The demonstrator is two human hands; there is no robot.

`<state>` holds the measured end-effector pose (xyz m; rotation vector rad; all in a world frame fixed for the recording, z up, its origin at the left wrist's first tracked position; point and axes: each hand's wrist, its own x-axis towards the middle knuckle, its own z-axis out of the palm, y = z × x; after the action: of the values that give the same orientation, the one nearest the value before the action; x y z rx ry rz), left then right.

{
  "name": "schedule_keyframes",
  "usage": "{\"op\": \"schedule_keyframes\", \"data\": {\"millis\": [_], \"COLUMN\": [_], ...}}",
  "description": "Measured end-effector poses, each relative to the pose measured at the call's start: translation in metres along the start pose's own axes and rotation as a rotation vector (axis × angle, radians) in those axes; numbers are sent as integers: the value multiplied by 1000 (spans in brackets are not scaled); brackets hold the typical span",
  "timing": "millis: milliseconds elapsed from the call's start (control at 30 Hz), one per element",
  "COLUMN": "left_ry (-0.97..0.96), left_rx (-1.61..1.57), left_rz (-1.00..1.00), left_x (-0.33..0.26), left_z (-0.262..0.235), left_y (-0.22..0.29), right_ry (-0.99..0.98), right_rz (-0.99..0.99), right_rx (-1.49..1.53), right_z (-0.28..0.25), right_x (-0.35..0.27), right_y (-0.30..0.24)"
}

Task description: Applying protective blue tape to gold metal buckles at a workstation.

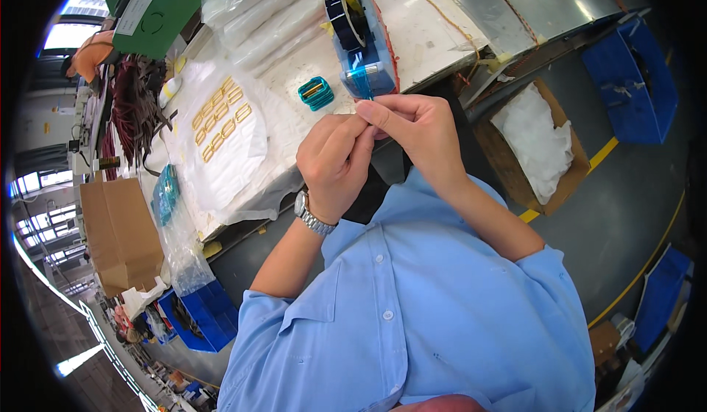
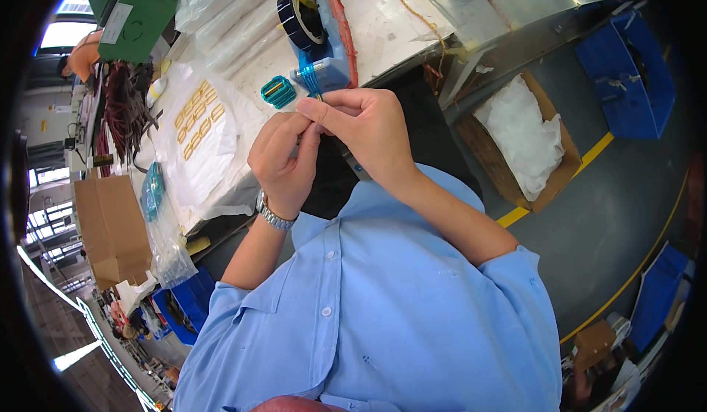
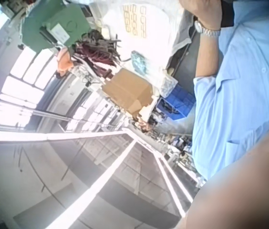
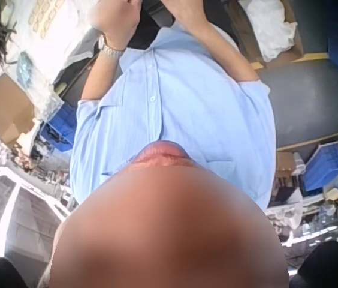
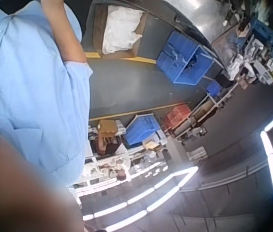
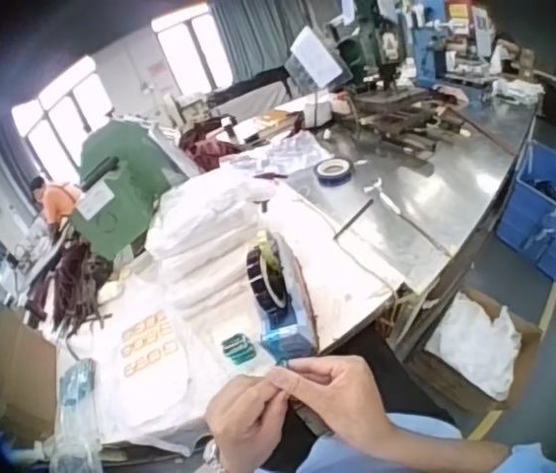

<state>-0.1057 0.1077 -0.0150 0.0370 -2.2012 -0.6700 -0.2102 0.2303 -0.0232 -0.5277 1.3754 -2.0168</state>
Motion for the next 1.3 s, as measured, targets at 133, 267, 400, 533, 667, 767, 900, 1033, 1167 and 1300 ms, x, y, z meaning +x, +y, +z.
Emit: {"op": "schedule_keyframes", "data": {"millis": [133,267,400,533,667,767,900,1033,1167,1300], "left_ry": [-72,-100,-65,-110,-78,-39,-56,-135,-83,-111], "left_rx": [23,50,5,-36,-223,-266,-243,-155,-221,-249], "left_rz": [-84,-87,-185,-272,-426,-417,-423,-401,-404,-448], "left_x": [-6,-6,-5,-4,-6,-2,2,5,7,0], "left_z": [3,4,4,1,0,3,-2,-7,0,4], "left_y": [-1,-5,-4,-1,-3,-6,0,2,1,-3], "right_ry": [34,-7,-52,-94,-166,-232,-192,-191,-126,-73], "right_rz": [32,72,38,-41,-40,-13,-111,-135,-136,-123], "right_rx": [56,-5,-83,-111,-125,-155,-81,-175,-155,-115], "right_z": [1,-6,-13,-15,-19,-22,-19,-21,-24,-25], "right_x": [0,6,11,10,10,12,13,17,16,11], "right_y": [7,7,4,12,7,-1,4,5,18,40]}}
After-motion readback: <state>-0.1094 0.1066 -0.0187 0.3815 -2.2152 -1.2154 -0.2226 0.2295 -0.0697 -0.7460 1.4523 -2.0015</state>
